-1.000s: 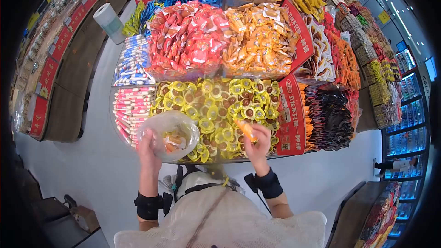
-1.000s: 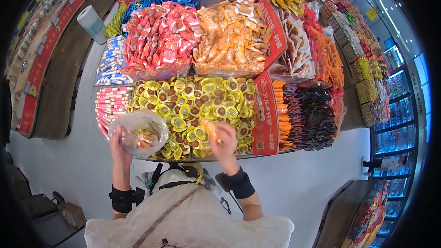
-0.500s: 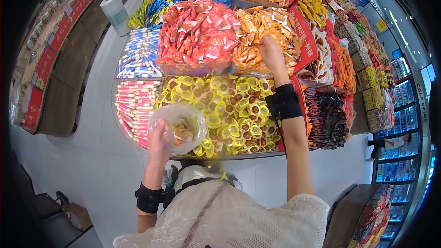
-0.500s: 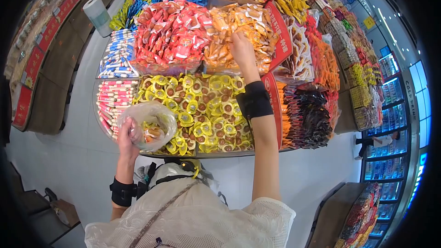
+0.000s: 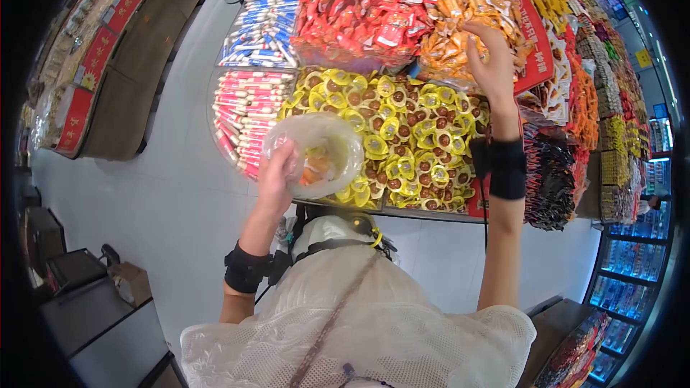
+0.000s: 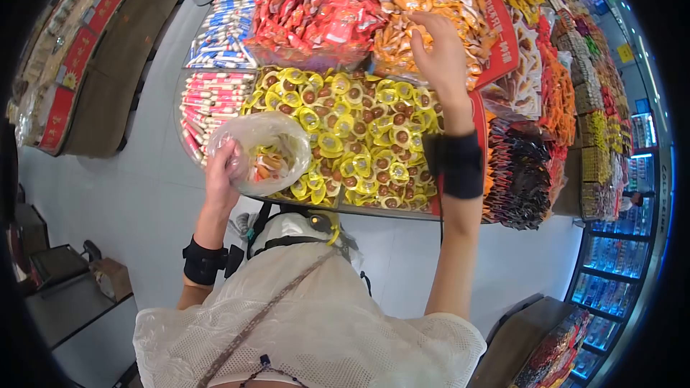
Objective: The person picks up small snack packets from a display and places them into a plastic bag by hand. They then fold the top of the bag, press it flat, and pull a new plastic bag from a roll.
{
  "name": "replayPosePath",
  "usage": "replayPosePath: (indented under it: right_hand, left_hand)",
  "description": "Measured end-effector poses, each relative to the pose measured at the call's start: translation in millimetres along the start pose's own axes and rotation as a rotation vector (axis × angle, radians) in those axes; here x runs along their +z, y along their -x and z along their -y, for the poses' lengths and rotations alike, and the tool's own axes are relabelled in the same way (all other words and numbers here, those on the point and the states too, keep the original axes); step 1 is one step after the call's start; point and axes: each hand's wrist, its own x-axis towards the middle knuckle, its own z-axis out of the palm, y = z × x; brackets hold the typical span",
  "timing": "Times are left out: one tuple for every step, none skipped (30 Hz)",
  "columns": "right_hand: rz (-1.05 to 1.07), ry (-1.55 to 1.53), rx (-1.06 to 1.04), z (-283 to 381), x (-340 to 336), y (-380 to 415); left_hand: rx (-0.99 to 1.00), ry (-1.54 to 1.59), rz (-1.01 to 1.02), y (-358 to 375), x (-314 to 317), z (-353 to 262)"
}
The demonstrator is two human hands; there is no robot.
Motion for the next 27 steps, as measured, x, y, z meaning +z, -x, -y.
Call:
replayPosePath:
  right_hand:
    - [-0.035, -0.118, -0.01, 34.7, -10.7, 5.3]
    - [-0.068, -0.232, -0.018, 66.6, -17.8, 15.8]
    - [-0.001, -0.433, -0.102, 94.3, -16.4, 29.9]
    - [0.049, -0.618, -0.145, 117.0, -2.9, 51.7]
    - [0.173, -0.493, -0.2, 141.2, 3.9, 63.3]
    - [0.256, -0.556, -0.149, 161.5, 14.2, 74.5]
    - [0.34, -0.618, -0.099, 175.8, 25.7, 83.7]
    - [0.439, -0.607, -0.048, 183.6, 36.5, 89.5]
    - [0.537, -0.593, 0.001, 189.4, 46.0, 94.8]
    - [0.634, -0.578, 0.05, 192.8, 53.8, 100.5]
    - [0.669, -0.503, 0.07, 193.9, 62.0, 106.7]
    - [0.703, -0.427, 0.089, 193.3, 70.7, 110.9]
    - [0.736, -0.351, 0.106, 192.7, 77.0, 113.7]
    - [0.747, -0.326, 0.1, 192.9, 80.6, 116.4]
    - [0.757, -0.301, 0.093, 193.4, 83.0, 117.4]
    - [0.765, -0.274, 0.086, 194.0, 85.5, 119.0]
    - [0.756, -0.265, 0.086, 194.8, 89.7, 123.0]
    - [0.746, -0.256, 0.087, 196.1, 93.9, 127.2]
    - [0.737, -0.247, 0.088, 197.2, 96.9, 130.0]
    - [0.757, -0.233, 0.099, 197.7, 98.9, 131.4]
    - [0.777, -0.219, 0.11, 198.6, 100.2, 131.3]
    - [0.797, -0.205, 0.122, 199.5, 100.9, 131.4]
    - [0.785, -0.215, 0.125, 200.1, 99.9, 130.3]
    - [0.774, -0.225, 0.128, 200.2, 96.8, 127.9]
    - [0.763, -0.234, 0.131, 200.2, 92.6, 124.9]
    - [0.702, -0.328, 0.175, 200.1, 85.2, 120.8]
    - [0.64, -0.42, 0.218, 200.1, 74.3, 116.0]
  left_hand:
    - [-0.022, 0.006, 0.016, 0.8, -2.8, -0.7]
    - [-0.047, 0.014, 0.035, 2.1, -4.8, -0.3]
    - [-0.073, 0.02, 0.058, 4.1, -6.6, 0.0]
    - [-0.067, -0.005, 0.038, 5.6, -5.5, 0.0]
    - [-0.06, -0.03, 0.018, 7.1, -1.9, 0.5]
    - [-0.055, -0.055, -0.001, 9.0, -1.0, 1.1]
    - [-0.051, -0.067, 0.008, 10.3, -2.7, 1.4]
    - [-0.046, -0.078, 0.018, 11.3, -4.2, 1.9]
    - [-0.04, -0.087, 0.03, 11.7, -4.8, 2.2]
    - [-0.029, -0.087, 0.028, 12.2, -4.4, 2.2]
    - [-0.019, -0.086, 0.027, 13.1, -3.5, 2.0]
    - [-0.007, -0.085, 0.025, 13.6, -2.2, 1.4]
    - [0.004, -0.095, 0.005, 14.8, 1.3, 0.2]
    - [0.014, -0.106, -0.016, 17.6, 6.2, -1.2]
    - [0.025, -0.117, -0.037, 19.2, 8.8, -1.8]
    - [0.023, -0.117, -0.037, 19.8, 8.6, -1.7]
    - [0.021, -0.117, -0.037, 20.1, 8.0, -1.6]
    - [0.018, -0.117, -0.036, 20.6, 7.6, -1.5]
    - [0.022, -0.12, -0.047, 20.8, 8.2, -1.5]
    - [0.026, -0.123, -0.057, 20.6, 9.3, -1.4]
    - [0.03, -0.127, -0.068, 20.6, 9.8, -1.5]
    - [0.029, -0.122, -0.067, 20.4, 9.1, -0.9]
    - [0.029, -0.118, -0.065, 19.6, 8.1, 0.5]
    - [0.029, -0.113, -0.062, 18.7, 6.9, 1.8]
    - [0.012, -0.112, -0.032, 17.7, 3.1, 1.8]
    - [-0.005, -0.108, -0.002, 16.8, -3.5, 1.0]
    - [-0.022, -0.105, 0.028, 16.0, -8.4, 1.2]
